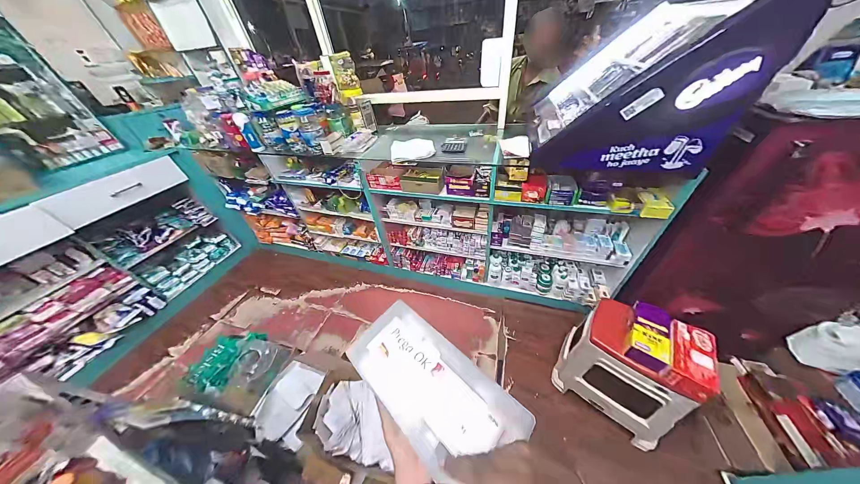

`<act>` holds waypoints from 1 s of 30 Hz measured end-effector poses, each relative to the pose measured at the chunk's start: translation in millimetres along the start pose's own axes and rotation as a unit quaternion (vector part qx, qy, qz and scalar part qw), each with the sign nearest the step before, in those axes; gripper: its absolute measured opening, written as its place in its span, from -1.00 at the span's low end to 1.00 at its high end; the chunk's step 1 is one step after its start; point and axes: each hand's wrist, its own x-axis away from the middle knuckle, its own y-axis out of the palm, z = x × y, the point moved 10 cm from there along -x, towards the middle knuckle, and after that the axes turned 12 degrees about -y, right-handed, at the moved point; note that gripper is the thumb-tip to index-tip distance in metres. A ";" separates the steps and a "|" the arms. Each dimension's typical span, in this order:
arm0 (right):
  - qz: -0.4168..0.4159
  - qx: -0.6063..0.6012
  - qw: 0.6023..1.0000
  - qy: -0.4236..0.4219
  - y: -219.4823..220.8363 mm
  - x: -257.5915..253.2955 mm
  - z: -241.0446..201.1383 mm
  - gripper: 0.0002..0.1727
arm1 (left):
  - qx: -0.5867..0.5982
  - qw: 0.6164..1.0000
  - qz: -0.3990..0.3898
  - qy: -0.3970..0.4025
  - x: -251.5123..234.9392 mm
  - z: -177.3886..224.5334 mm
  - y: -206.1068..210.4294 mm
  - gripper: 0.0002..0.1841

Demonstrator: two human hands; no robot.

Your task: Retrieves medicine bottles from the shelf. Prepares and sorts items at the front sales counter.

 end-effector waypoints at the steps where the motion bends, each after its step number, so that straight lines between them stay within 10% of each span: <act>1: 0.022 0.003 0.999 0.038 -16.4 -8.2 41.3 -0.69 | -0.007 1.000 -0.003 -0.001 -33.6 4.9 10.7 -0.29; 7: 0.060 0.066 0.966 0.244 -50.2 -22.9 321.9 -0.46 | -0.067 0.994 0.016 -0.082 -197.6 9.1 73.9 -0.29; 13: -0.143 -0.090 0.930 0.327 -31.8 -103.0 587.5 -0.10 | -0.030 0.991 -0.048 -0.122 -375.2 23.1 149.2 -0.32; 20: -0.303 -0.097 0.902 0.293 -21.6 -209.8 754.6 -0.18 | 0.003 0.993 -0.072 -0.092 -503.9 81.4 212.7 -0.35; 26: -0.273 -0.036 0.909 0.312 -40.7 -271.7 865.7 -0.22 | -0.045 0.997 0.001 -0.063 -623.6 125.8 232.8 -0.41; 30: -0.231 -0.007 0.921 0.314 -59.5 -323.3 941.1 -0.28 | -0.065 0.984 -0.144 -0.087 -708.4 184.5 294.2 -0.55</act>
